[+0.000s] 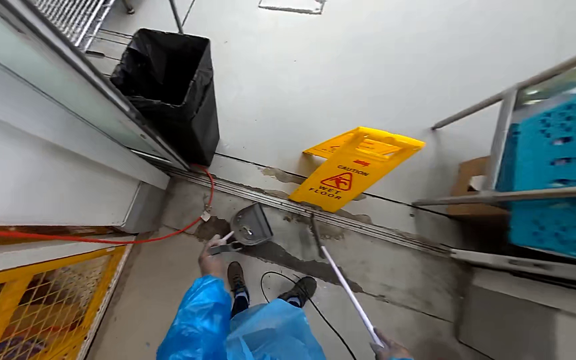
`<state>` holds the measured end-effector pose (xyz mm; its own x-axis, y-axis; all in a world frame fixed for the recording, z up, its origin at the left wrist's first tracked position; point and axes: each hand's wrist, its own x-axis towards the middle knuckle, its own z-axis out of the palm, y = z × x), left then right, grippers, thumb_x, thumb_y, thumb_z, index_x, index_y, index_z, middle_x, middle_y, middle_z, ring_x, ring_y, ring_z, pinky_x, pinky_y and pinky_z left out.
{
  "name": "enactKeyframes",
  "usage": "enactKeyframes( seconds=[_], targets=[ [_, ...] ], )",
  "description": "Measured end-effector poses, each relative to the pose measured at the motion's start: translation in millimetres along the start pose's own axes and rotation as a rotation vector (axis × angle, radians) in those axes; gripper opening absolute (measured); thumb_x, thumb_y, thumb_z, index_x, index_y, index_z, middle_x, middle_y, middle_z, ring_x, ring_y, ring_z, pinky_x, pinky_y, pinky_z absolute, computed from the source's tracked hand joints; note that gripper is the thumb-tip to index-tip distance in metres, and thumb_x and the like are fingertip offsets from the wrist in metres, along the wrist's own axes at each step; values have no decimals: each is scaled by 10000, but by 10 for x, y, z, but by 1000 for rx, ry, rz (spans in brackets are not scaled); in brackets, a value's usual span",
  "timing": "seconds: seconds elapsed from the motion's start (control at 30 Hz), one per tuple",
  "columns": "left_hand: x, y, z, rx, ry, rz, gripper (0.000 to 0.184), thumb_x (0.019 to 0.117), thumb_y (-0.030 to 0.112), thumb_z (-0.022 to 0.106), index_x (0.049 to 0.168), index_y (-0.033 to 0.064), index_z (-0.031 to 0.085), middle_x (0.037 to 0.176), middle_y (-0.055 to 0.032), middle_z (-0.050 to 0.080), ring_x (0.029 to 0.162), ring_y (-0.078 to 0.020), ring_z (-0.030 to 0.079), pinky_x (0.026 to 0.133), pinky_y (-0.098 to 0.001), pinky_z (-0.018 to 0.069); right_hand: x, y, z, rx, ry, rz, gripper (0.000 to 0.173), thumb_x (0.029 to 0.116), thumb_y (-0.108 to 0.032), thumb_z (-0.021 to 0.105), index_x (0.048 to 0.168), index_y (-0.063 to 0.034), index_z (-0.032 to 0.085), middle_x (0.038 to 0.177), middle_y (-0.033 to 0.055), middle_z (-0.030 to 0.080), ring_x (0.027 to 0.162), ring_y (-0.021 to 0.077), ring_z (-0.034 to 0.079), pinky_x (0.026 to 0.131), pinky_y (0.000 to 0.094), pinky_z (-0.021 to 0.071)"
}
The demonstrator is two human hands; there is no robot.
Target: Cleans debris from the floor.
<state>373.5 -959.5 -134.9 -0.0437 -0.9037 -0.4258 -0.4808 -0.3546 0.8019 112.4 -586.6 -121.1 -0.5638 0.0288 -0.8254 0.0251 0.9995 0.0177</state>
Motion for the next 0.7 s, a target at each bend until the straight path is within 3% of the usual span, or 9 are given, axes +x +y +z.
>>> enactKeyframes(
  seconds=[0.1,0.2,0.27,0.33,0.4,0.47,0.53,0.6,0.7],
  targets=[
    [85,-133,-241,-28,124,-38,198,965,-13,636,1134,-109,670,1220,-213,703,1170,-260,673,1055,-399,511,601,18,-9,-29,109,67,547,978,-136,679,1491,-25,526,1437,314,563,1375,454,524,1143,615,400],
    [48,-122,-312,-26,196,-121,219,972,-21,623,1169,-112,648,1234,-210,694,1170,-241,667,1054,-383,503,1025,-514,139,-134,-4,64,477,972,-196,698,1379,32,597,1379,281,612,1331,389,567,1118,545,434],
    [81,-134,-337,-15,229,-132,212,978,-24,612,1166,-118,637,1227,-214,694,1155,-239,672,1041,-376,507,821,-1067,514,-256,-156,-28,509,989,-242,685,1392,49,579,1402,268,602,1352,357,556,1144,499,416],
    [115,-146,-325,24,239,-152,224,970,-34,621,1180,-109,645,1217,-208,699,1149,-240,673,1040,-382,505,452,-1419,1082,-301,-202,-140,560,933,-241,737,1395,36,583,1350,262,638,1306,356,593,1120,501,446],
    [130,-186,-336,47,254,-175,238,960,-18,652,1186,-94,657,1211,-199,707,1145,-243,676,1047,-391,501,-26,-1645,1285,-395,-422,-200,658,971,-230,680,1548,-29,437,1483,238,553,1409,347,512,1184,509,382],
    [175,-211,-362,34,255,-172,240,955,-20,658,1182,-96,658,1210,-204,706,1150,-254,677,1053,-400,498,-276,-1774,1178,-448,-542,-267,664,996,-175,627,1610,-135,377,1538,209,516,1452,339,475,1208,528,354],
    [245,-235,-451,12,253,-166,226,968,-4,645,1173,-96,658,1205,-198,714,1149,-254,683,1051,-400,504,-342,-1843,920,-445,-523,-350,584,996,-200,634,1560,-178,483,1490,191,574,1411,345,524,1188,551,382],
    [280,-255,-543,1,248,-190,225,984,25,633,1178,-84,665,1217,-191,711,1159,-254,675,1056,-405,496,-405,-1886,625,-397,-409,-397,546,980,-188,657,1514,-151,546,1424,213,623,1356,376,570,1161,565,412],
    [248,-376,-736,-12,267,-190,196,985,26,630,1141,-83,678,1203,-188,719,1159,-252,679,1057,-409,495,-491,-2226,107,-336,-224,-419,506,995,-102,637,1491,-59,547,1425,244,608,1358,381,563,1173,537,401]
  ],
)
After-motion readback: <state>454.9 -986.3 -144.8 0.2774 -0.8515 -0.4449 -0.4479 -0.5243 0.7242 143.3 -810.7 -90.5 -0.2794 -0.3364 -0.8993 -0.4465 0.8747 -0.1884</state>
